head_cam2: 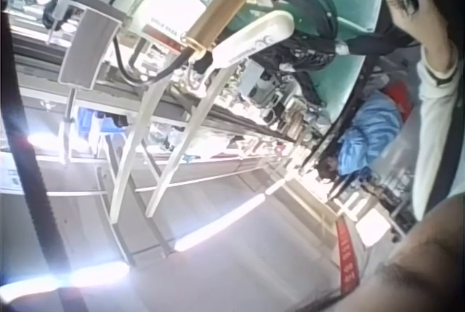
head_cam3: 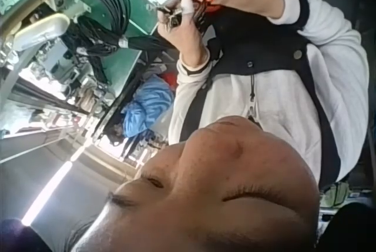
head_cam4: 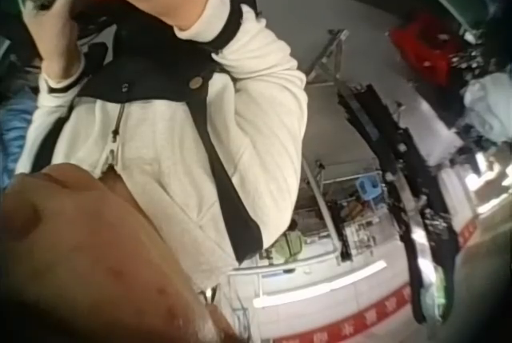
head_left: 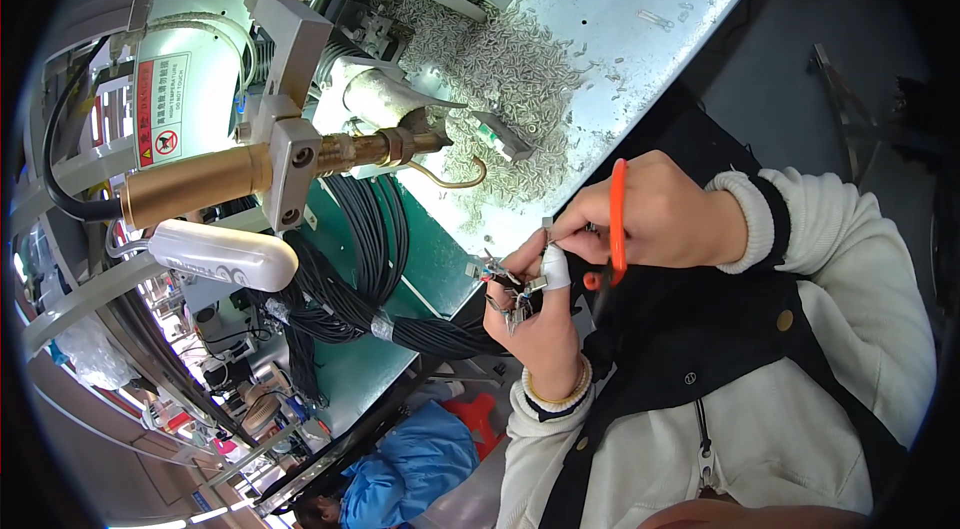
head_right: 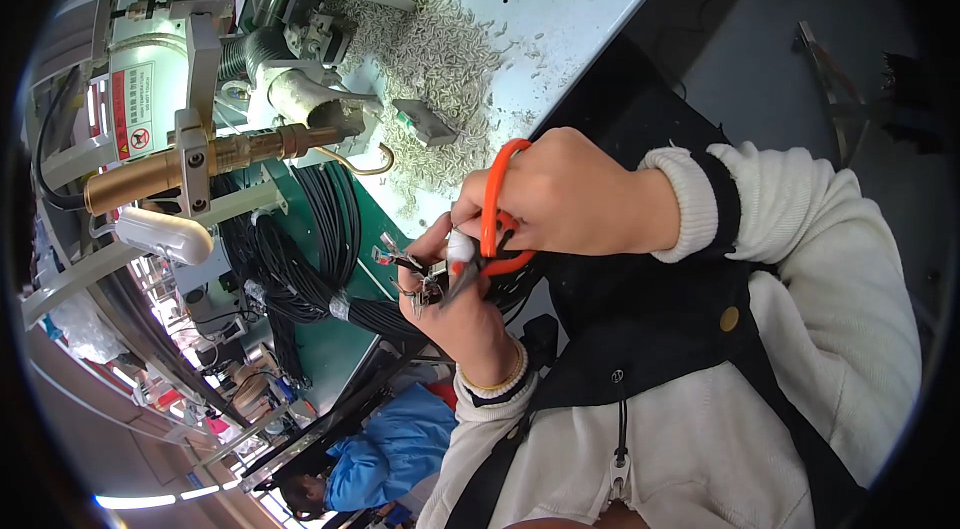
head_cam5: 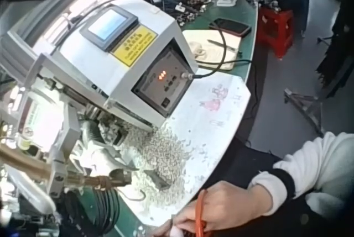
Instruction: The person picks up a bundle of cables, trims the wire ends with shears, and then places the wires into a machine to crimp them.
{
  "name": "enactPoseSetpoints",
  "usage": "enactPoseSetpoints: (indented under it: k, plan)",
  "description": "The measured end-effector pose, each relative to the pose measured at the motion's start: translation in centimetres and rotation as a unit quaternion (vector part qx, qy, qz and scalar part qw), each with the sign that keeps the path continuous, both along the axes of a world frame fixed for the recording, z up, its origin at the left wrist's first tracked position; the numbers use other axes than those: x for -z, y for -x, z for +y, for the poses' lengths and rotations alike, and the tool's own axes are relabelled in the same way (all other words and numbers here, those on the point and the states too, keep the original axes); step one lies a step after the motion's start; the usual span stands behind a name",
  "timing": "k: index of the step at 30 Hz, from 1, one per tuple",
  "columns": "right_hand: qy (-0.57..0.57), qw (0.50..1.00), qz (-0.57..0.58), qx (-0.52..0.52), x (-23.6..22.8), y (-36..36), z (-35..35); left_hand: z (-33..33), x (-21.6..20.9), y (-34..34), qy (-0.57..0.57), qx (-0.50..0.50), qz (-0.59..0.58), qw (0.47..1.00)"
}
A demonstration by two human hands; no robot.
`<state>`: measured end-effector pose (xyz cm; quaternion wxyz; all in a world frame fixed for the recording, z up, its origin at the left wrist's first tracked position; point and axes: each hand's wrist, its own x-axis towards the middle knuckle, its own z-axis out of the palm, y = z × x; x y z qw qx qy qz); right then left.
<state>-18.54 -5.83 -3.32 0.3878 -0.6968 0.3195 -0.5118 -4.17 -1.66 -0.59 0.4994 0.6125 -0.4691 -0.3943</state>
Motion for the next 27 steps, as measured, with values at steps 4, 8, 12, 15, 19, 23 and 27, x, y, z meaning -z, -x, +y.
enactPoseSetpoints:
  k: [4, 8, 12, 15, 19, 23, 27]
  plan:
    - [0.161, 0.982, 0.081, 0.059, 0.4, 0.0, -0.1, 0.3, 0.1, -0.3, -0.012, 0.001, -0.031, 0.999]
    - [0.287, 0.926, 0.208, 0.129, 0.4, 0.3, 0.4, 0.6, -0.1, -0.4, 0.0, 0.031, -0.045, 0.999]
    - [0.208, 0.967, 0.124, 0.079, 0.2, 0.0, 0.4, 0.6, 0.0, -0.5, 0.038, 0.05, -0.038, 0.997]
    - [0.083, 0.996, 0.027, 0.032, 0.1, -0.3, 0.6, 0.6, 0.4, -0.5, 0.066, 0.055, -0.04, 0.996]
    - [-0.14, 0.985, -0.099, -0.018, -0.5, -0.8, 0.7, 0.7, 0.5, -0.9, 0.043, 0.041, -0.006, 0.998]
    - [-0.372, 0.903, -0.181, -0.114, -1.1, -0.4, 0.4, 0.5, 0.2, -0.8, -0.043, 0.003, 0.075, 0.996]
    - [-0.387, 0.891, -0.199, -0.13, -1.7, -0.4, 0.7, 0.6, 0.7, -0.6, 0.032, 0.0, -0.009, 0.999]
